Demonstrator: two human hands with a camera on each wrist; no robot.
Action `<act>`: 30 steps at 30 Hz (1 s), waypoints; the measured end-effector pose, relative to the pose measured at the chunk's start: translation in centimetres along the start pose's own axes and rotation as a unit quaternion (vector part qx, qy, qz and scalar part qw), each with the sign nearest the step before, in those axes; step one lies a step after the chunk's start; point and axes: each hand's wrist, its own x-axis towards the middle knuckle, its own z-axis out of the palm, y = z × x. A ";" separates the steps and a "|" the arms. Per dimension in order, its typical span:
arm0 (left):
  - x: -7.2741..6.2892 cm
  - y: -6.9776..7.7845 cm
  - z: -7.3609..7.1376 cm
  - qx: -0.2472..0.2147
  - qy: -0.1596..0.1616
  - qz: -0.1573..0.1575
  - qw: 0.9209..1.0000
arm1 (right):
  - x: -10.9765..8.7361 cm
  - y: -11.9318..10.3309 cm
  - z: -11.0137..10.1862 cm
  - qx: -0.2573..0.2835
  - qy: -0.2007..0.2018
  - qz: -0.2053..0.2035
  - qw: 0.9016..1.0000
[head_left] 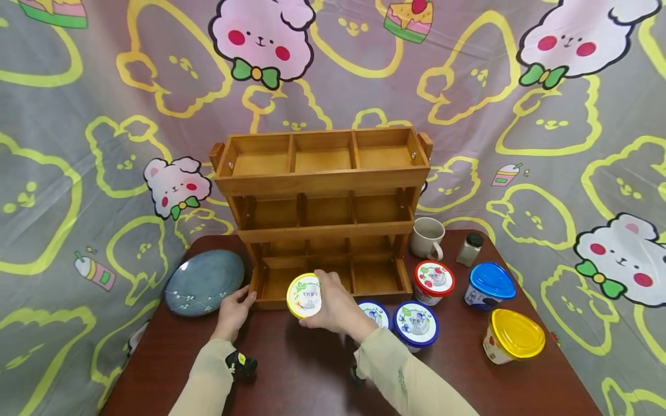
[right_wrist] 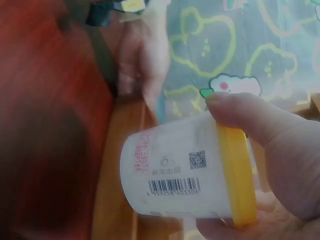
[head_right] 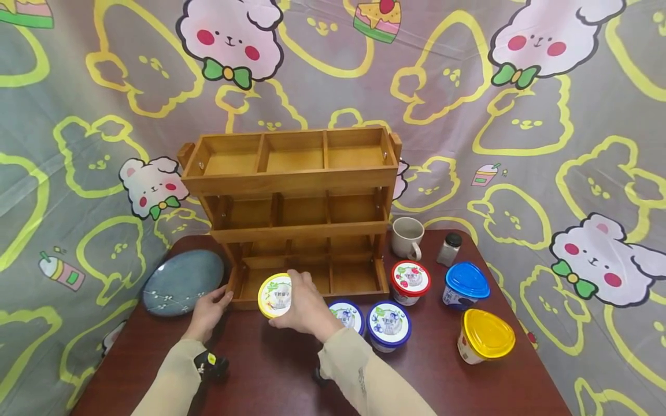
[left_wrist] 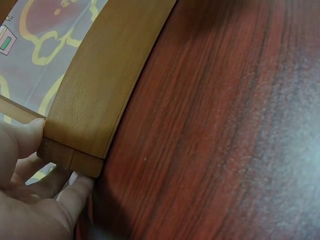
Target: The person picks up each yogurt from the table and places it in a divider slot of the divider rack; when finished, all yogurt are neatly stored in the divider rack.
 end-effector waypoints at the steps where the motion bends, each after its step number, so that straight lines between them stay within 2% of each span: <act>1: 0.0 0.0 0.0 0.001 0.001 0.000 1.000 | 0.4 -0.1 -0.2 0.005 -0.001 -0.001 1.000; 6: 0.1 -0.1 -0.1 0.004 0.002 0.000 1.000 | 2.6 -0.3 -0.7 0.023 -0.006 -0.003 1.000; 12: 0.1 -0.1 -0.1 0.013 0.006 0.000 1.000 | 5.0 -0.4 -0.2 0.030 -0.020 -0.007 0.999; 20: 0.1 0.3 0.1 0.006 0.006 0.004 1.000 | 8.3 -0.6 1.0 0.012 -0.017 0.005 1.000; 25: -0.2 0.1 0.0 0.015 0.002 -0.001 1.000 | 9.8 -0.3 2.1 0.009 -0.020 0.021 1.000; 30: -0.2 -0.1 0.0 0.020 0.003 0.000 1.000 | 10.9 0.3 3.3 -0.007 -0.024 0.015 1.000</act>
